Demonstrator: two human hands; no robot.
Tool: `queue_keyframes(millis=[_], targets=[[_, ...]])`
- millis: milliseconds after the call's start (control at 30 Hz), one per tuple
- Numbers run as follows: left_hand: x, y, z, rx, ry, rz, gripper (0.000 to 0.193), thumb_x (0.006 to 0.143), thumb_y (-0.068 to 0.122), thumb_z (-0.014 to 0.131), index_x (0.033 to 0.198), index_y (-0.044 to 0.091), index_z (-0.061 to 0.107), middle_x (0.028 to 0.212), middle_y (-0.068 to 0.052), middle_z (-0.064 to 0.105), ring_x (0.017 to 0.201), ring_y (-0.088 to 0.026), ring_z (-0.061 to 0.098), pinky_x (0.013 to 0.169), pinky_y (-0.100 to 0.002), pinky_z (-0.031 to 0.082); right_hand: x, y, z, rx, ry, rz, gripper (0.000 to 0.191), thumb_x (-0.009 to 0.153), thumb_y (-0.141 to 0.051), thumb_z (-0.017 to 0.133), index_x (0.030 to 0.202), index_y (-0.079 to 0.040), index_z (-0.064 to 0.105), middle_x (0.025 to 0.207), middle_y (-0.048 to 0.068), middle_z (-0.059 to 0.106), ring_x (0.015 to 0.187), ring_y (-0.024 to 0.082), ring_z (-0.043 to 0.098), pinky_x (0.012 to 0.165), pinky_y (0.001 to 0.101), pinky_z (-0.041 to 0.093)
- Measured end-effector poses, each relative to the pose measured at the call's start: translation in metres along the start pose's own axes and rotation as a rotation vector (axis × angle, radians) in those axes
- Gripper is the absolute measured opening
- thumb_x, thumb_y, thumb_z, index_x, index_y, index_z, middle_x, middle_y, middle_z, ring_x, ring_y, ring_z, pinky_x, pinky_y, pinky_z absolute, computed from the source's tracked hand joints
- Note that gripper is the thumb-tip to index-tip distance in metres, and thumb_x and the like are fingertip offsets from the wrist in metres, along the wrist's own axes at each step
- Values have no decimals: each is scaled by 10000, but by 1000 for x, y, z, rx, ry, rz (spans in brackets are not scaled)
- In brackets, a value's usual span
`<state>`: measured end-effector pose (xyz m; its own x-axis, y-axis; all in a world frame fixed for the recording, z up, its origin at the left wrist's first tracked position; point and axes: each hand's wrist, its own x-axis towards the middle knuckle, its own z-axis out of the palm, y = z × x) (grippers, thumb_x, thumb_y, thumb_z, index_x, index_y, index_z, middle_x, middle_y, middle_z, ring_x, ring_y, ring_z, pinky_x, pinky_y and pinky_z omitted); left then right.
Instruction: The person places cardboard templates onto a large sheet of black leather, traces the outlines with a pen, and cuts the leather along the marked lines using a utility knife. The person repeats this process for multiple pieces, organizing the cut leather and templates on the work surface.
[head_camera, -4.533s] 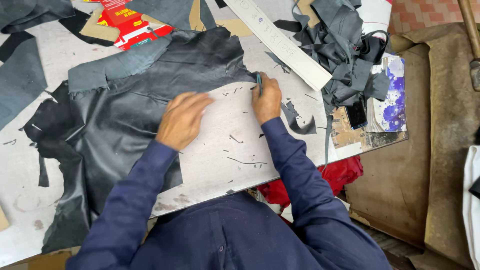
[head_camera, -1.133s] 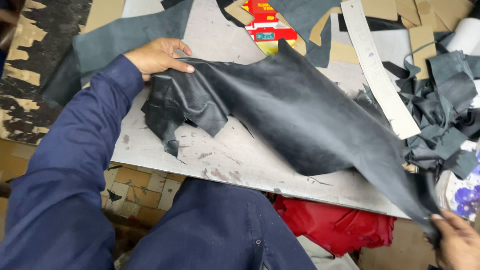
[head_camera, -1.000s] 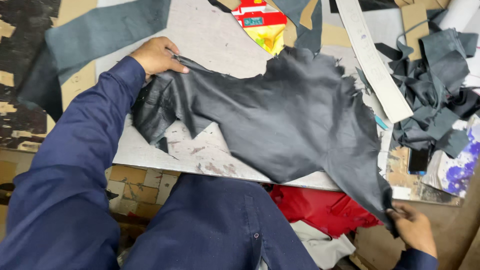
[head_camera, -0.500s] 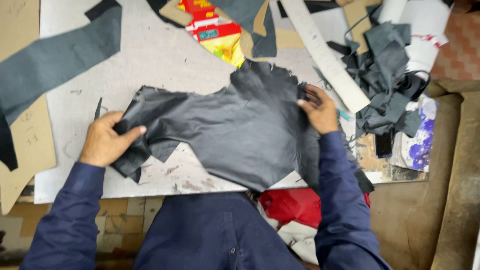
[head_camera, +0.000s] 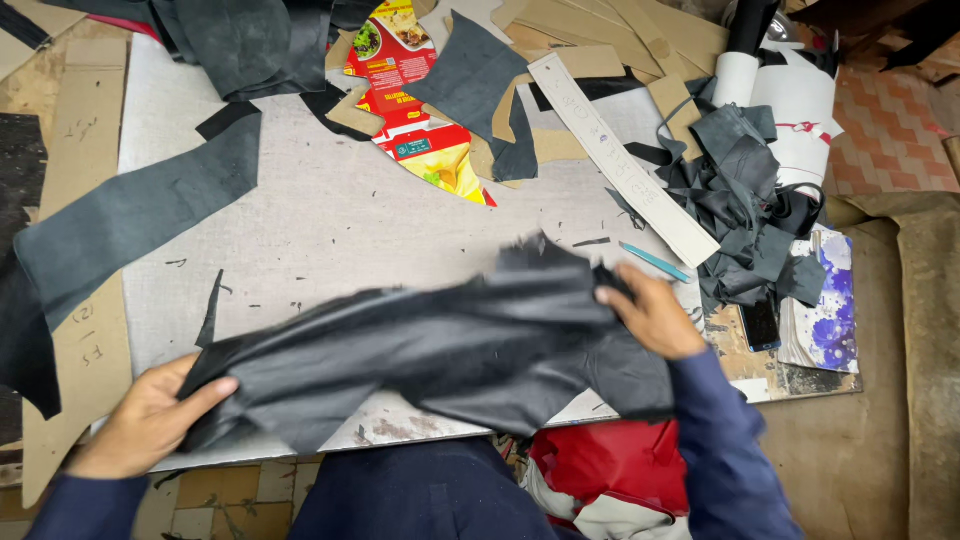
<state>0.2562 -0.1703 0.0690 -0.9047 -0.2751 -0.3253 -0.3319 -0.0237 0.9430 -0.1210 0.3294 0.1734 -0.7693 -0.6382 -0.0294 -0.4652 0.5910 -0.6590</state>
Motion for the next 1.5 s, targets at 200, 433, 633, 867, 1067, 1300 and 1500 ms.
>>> queue_keyframes(millis=[200, 433, 633, 867, 1067, 1300, 1500], targets=[[-25, 21, -108, 59, -215, 20, 357, 864, 34, 797, 1206, -56, 754, 937, -160, 791, 781, -245, 782, 715, -391, 673, -138, -7, -66, 455, -478, 332, 349, 877, -124, 786, 1179, 18, 686, 945, 43, 617, 879, 137, 551, 799, 325, 517], [142, 147, -73, 809, 12, -102, 341, 898, 372, 786, 1122, 118, 824, 825, -62, 761, 657, -159, 695, 705, -315, 541, -28, 29, -21, 178, -73, 116, 478, 906, -187, 755, 1294, 32, 580, 1216, 17, 682, 1124, 106, 624, 976, 279, 473], [221, 147, -21, 1042, 384, 374, 437, 844, 277, 870, 1244, 135, 769, 999, -187, 728, 906, -368, 679, 824, -457, 532, 55, 55, 57, 33, 238, 101, 312, 902, -100, 790, 1184, -16, 688, 844, 69, 678, 713, 139, 619, 697, 288, 523], [160, 73, 55, 794, 781, 558, 585, 834, 120, 857, 1343, 81, 571, 1076, -163, 615, 1008, -369, 620, 851, -467, 501, -15, 77, 81, -301, 540, 95, 515, 850, -202, 887, 1272, -29, 650, 959, 114, 706, 846, 260, 642, 771, 376, 529], [47, 41, 158, 636, 507, 177, 395, 708, 248, 894, 996, 50, 710, 838, -94, 705, 723, -299, 680, 662, -424, 546, -90, 72, 96, -287, 651, 262, 638, 777, -153, 907, 1309, 2, 591, 989, 156, 659, 807, 266, 600, 714, 378, 507], [45, 33, 185, 662, 546, 155, 155, 785, 91, 832, 909, 77, 740, 839, -67, 709, 844, -293, 672, 769, -417, 536, -93, 60, 118, -89, 712, 291, 455, 954, -1, 725, 1385, -46, 584, 901, 99, 648, 760, 197, 619, 705, 326, 525], [38, 34, 196, 427, 578, 216, 366, 719, -53, 787, 1041, 30, 633, 1082, -133, 560, 769, -219, 661, 636, -347, 567, -108, 48, 112, -299, 680, 199, 554, 849, -17, 785, 1346, -1, 540, 877, 128, 639, 764, 267, 609, 706, 382, 503]])
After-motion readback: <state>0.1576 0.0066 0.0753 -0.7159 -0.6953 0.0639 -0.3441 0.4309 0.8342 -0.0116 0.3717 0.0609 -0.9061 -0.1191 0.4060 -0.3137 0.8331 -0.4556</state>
